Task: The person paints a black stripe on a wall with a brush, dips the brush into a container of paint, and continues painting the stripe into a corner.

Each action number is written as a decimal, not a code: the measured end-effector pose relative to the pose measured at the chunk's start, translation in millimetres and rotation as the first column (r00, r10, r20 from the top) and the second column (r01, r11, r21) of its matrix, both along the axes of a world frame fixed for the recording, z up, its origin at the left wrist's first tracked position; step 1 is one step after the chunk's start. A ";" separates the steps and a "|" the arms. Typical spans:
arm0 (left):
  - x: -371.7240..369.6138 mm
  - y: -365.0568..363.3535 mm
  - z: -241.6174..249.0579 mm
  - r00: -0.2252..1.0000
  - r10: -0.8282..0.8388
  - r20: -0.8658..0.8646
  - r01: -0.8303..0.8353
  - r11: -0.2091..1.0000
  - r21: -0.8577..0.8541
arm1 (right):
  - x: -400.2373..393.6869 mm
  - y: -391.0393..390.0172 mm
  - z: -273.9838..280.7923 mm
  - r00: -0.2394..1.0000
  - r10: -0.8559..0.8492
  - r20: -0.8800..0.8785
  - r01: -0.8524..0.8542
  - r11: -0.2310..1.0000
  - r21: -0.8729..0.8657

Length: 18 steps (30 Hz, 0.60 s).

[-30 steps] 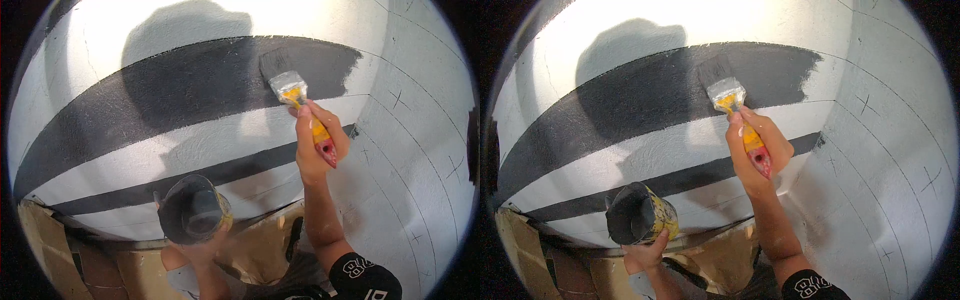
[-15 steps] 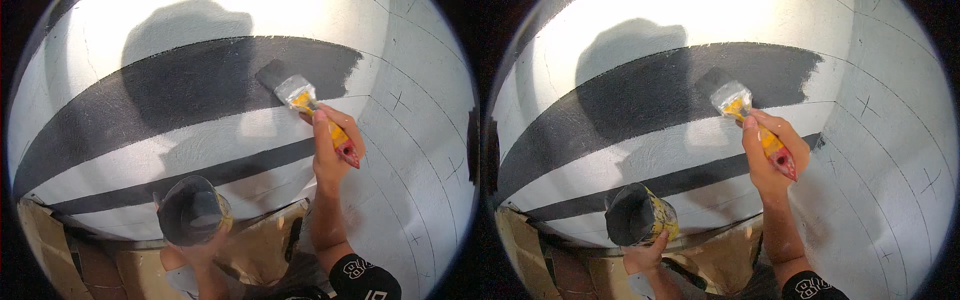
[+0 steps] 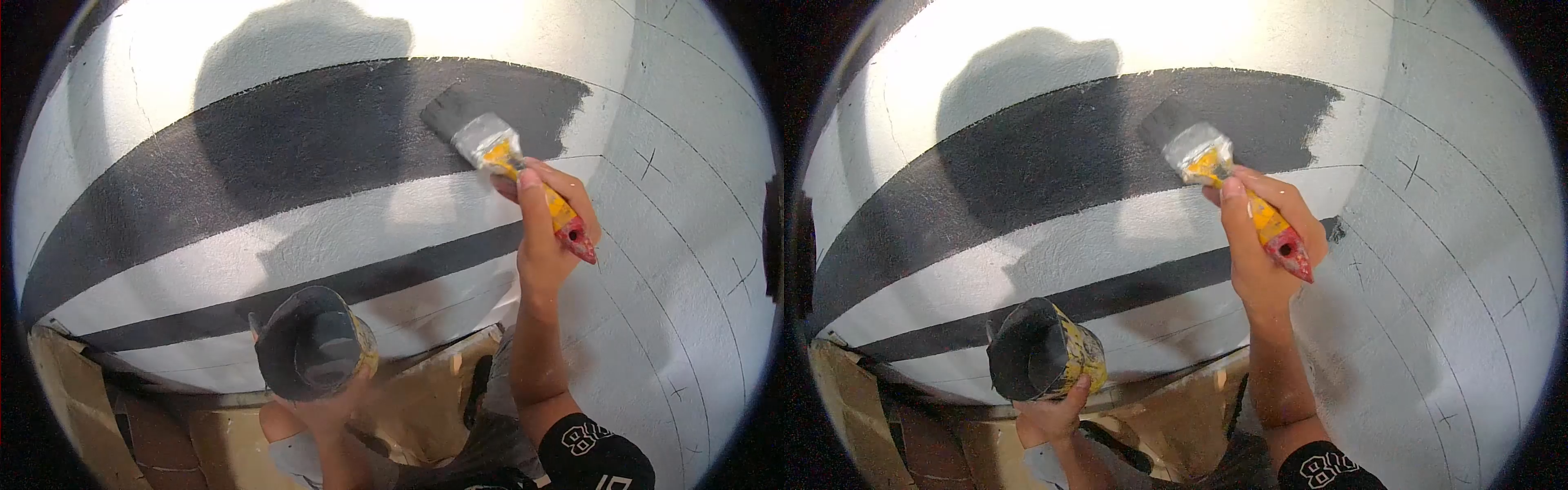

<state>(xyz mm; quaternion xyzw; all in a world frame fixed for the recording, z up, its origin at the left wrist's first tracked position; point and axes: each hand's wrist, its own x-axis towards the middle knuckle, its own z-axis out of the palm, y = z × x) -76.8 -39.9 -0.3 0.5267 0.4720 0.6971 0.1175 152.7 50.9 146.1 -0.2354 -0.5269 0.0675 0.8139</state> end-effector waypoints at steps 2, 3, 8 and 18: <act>2.9 -1.5 -4.5 0.995 0.085 0.043 -0.077 0.984 -0.160 | 8.0 -5.0 -1.4 0.967 -0.029 0.255 0.063 0.990 -0.127; 4.4 -0.8 -2.6 0.996 0.079 0.041 -0.071 0.984 -0.162 | 9.9 -4.5 -3.3 0.967 -0.035 0.253 0.069 0.989 -0.129; 3.8 4.5 -6.3 0.997 0.058 -0.053 -0.056 0.998 0.040 | 3.3 8.4 0.2 0.999 -0.037 -0.016 0.037 0.999 -0.013; 0.5 3.7 -5.7 0.998 0.060 0.034 -0.058 0.997 -0.060 | 5.4 11.5 1.1 0.969 -0.214 0.125 0.205 0.975 0.080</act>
